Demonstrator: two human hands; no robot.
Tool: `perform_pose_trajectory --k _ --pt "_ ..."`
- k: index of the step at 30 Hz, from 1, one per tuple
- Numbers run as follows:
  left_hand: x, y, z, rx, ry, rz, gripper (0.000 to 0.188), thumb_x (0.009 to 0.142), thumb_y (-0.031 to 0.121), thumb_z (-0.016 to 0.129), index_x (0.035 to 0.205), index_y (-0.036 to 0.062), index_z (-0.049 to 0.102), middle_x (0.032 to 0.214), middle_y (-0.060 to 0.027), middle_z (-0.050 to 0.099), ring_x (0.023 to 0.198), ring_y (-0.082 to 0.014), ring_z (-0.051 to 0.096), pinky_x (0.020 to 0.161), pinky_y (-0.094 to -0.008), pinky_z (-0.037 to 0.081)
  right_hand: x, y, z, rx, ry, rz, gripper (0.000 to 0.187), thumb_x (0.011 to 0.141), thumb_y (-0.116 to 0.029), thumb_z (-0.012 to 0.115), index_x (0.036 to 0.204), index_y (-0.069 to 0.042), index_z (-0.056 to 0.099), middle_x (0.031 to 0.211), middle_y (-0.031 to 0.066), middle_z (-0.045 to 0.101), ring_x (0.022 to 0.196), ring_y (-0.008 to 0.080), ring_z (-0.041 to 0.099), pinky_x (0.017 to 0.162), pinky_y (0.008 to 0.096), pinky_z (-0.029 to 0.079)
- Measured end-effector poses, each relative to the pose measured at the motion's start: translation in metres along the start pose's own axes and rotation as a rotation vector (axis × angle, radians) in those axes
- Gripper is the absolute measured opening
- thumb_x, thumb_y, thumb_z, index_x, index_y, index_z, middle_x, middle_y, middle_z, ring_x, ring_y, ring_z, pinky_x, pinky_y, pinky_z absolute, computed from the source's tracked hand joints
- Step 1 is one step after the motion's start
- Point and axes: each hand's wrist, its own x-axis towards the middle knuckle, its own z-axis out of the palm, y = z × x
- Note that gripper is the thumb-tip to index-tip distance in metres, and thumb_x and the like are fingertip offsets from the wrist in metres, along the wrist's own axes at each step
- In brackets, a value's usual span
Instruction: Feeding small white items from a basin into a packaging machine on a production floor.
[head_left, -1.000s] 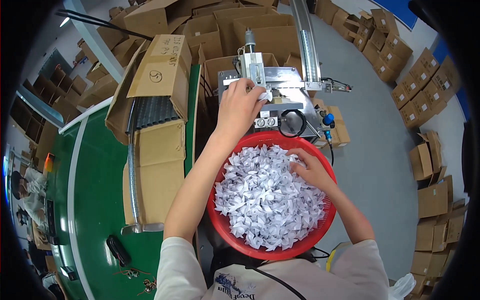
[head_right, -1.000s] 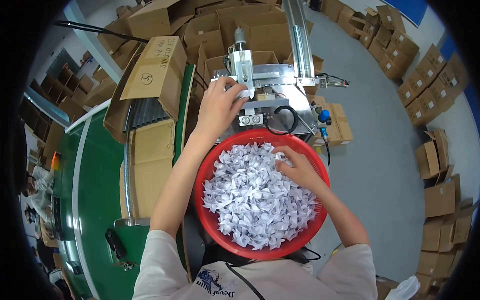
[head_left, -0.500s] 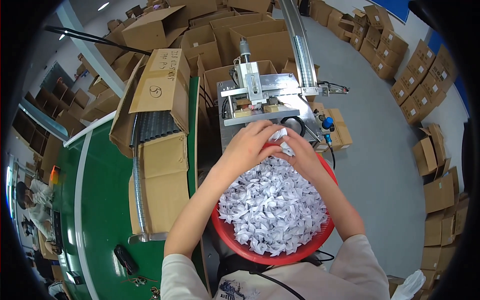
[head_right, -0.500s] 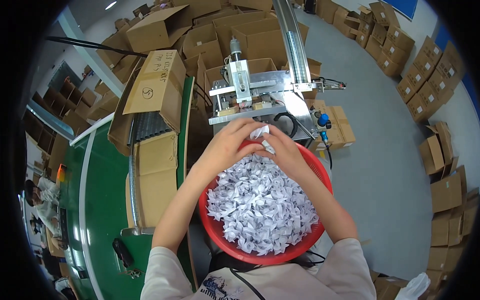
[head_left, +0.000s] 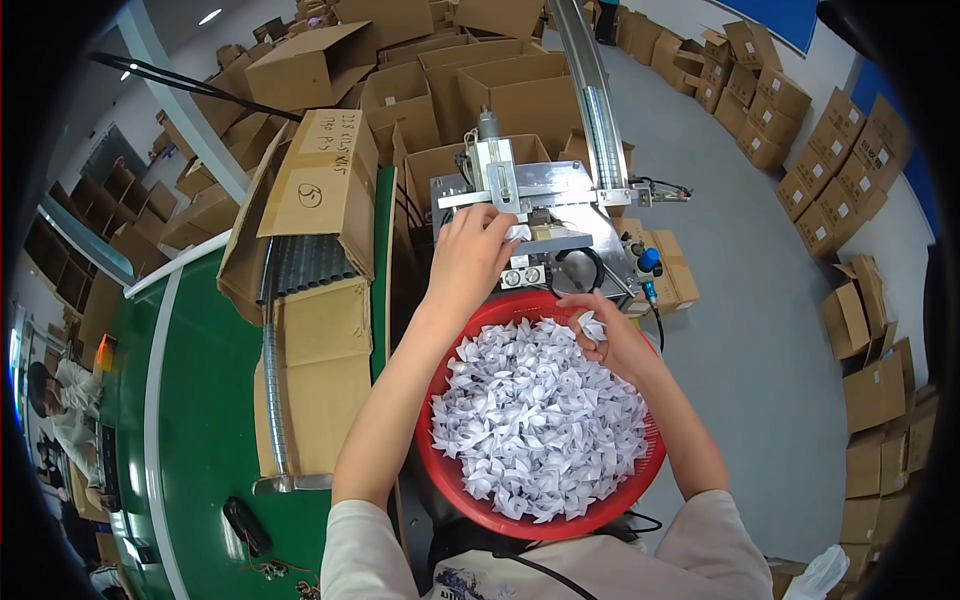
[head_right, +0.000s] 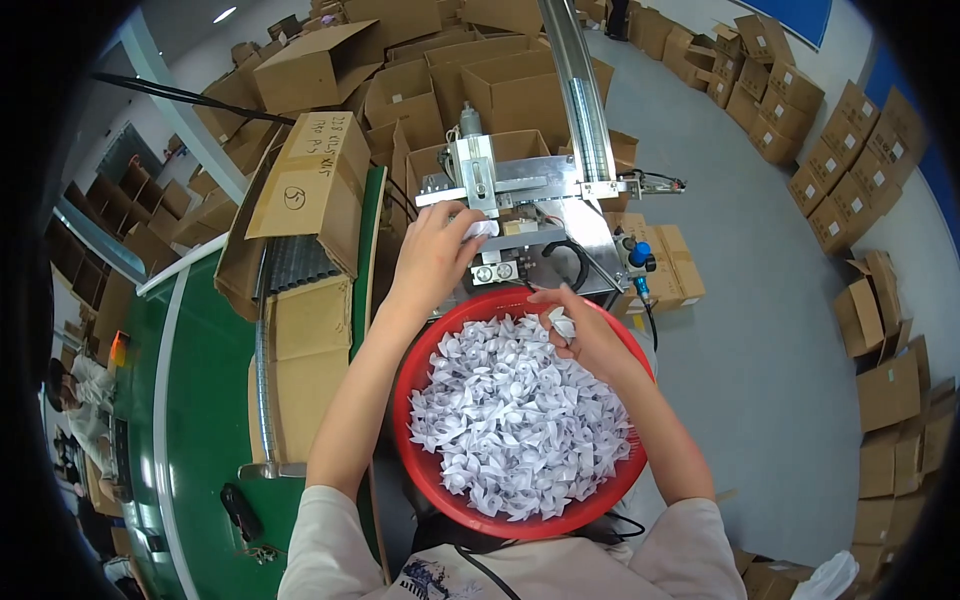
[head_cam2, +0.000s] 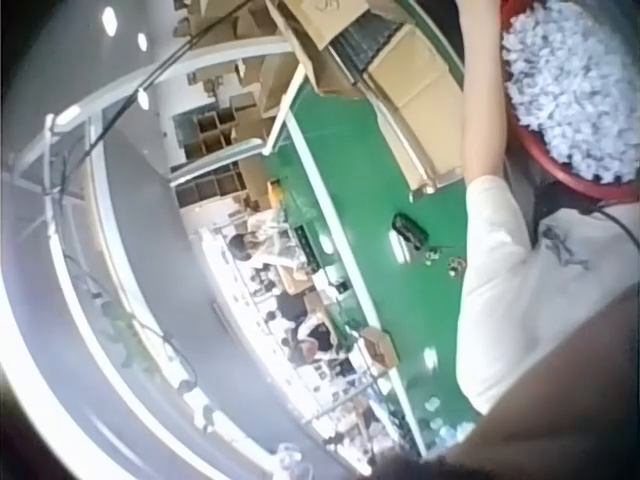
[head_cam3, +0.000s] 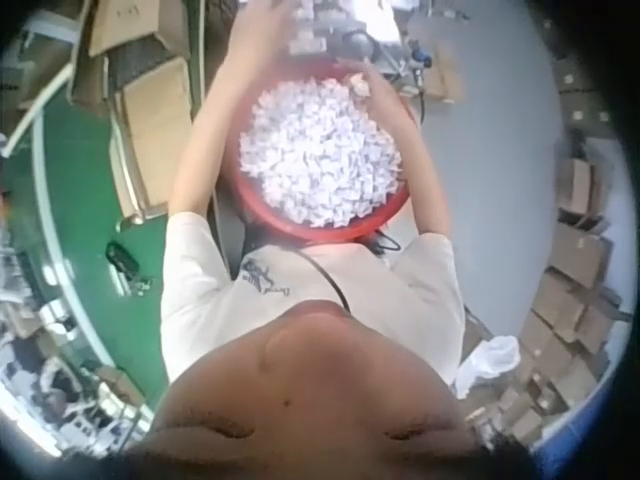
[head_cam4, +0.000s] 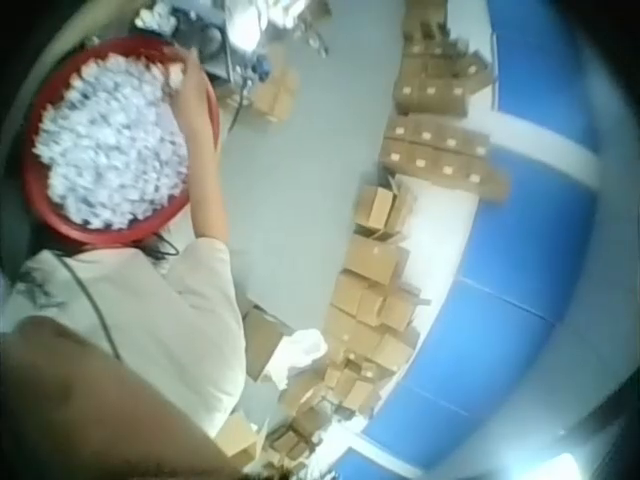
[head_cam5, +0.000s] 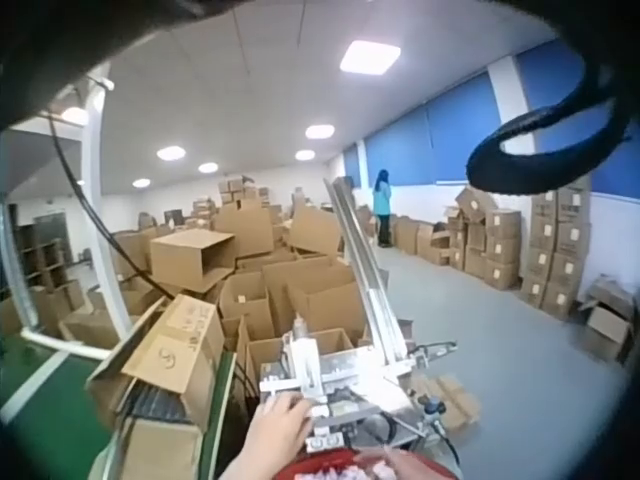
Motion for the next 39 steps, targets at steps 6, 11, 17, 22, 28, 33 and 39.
perform_pose_trajectory --k 6,11,17,22,28,33,39 --pt "-0.018 0.013 -0.001 0.046 0.19 -0.048 0.027 0.086 0.015 0.069 0.112 0.0087 0.063 0.11 -0.0095 0.059 0.097 -0.0276 0.058 0.087 -0.0375 0.048 0.006 -0.002 0.002 -0.34 0.119 -0.188 0.034 0.103 -0.026 0.05 0.13 -0.007 0.058 0.118 0.0081 0.062 0.085 0.0156 0.056 0.077 0.025 0.045" --pt "-0.059 0.04 -0.001 -0.077 -0.64 -0.196 0.028 0.091 0.026 0.064 0.114 0.0096 0.064 0.11 -0.0103 0.06 0.102 -0.0298 0.06 0.083 -0.0391 0.05 0.022 -0.024 0.02 -0.923 0.246 -0.532 0.035 0.093 -0.014 0.059 0.127 -0.005 0.058 0.116 0.0089 0.064 0.096 0.0176 0.06 0.084 0.0285 0.047" --pt "-0.108 0.062 0.03 -0.317 -0.927 -0.05 0.055 0.093 0.045 0.063 0.138 0.0165 0.052 0.133 -0.0166 0.051 0.117 -0.0384 0.055 0.095 -0.0477 0.048 0.083 -0.05 0.045 -1.048 0.255 -0.84 0.039 0.09 -0.013 0.066 0.127 -0.007 0.059 0.113 0.009 0.066 0.091 0.0223 0.062 0.079 0.0321 0.05" --pt "-0.147 0.08 0.04 -0.309 -0.824 0.027 0.072 0.084 0.052 0.071 0.143 0.0193 0.047 0.135 -0.0203 0.044 0.116 -0.0423 0.051 0.093 -0.0543 0.045 0.11 -0.049 0.053 -1.185 0.162 -0.904 0.036 0.091 -0.013 0.065 0.126 -0.006 0.061 0.114 0.0071 0.067 0.095 0.0218 0.063 0.082 0.0307 0.05" --pt "-0.131 0.079 0.034 -0.346 -1.026 -0.026 0.072 0.083 0.057 0.07 0.141 0.0186 0.05 0.143 -0.0225 0.039 0.125 -0.0448 0.046 0.097 -0.0536 0.044 0.109 -0.042 0.045 -1.392 0.185 -1.072 0.035 0.091 -0.013 0.065 0.125 -0.006 0.065 0.125 0.0068 0.065 0.104 0.0265 0.062 0.091 0.0336 0.048" --pt "-0.127 0.077 0.032 -0.365 -1.103 -0.038 0.071 0.084 0.057 0.069 0.141 0.0186 0.051 0.152 -0.0236 0.035 0.134 -0.0447 0.041 0.101 -0.0518 0.044 0.06 -0.03 0.034 -1.316 0.211 -0.98 0.034 0.089 -0.012 0.065 0.123 -0.007 0.064 0.126 0.0079 0.063 0.112 0.0269 0.059 0.095 0.0363 0.047" --pt "-0.13 0.077 0.031 -0.485 -1.055 -0.066 0.069 0.08 0.052 0.073 0.136 0.0151 0.055 0.147 -0.0257 0.038 0.127 -0.0455 0.047 0.098 -0.0522 0.045 -0.048 0.003 0.009 -1.402 -0.091 -0.42 0.044 0.091 -0.015 0.065 0.135 -0.011 0.058 0.138 0.0105 0.054 0.125 0.0298 0.052 0.102 0.04 0.046"
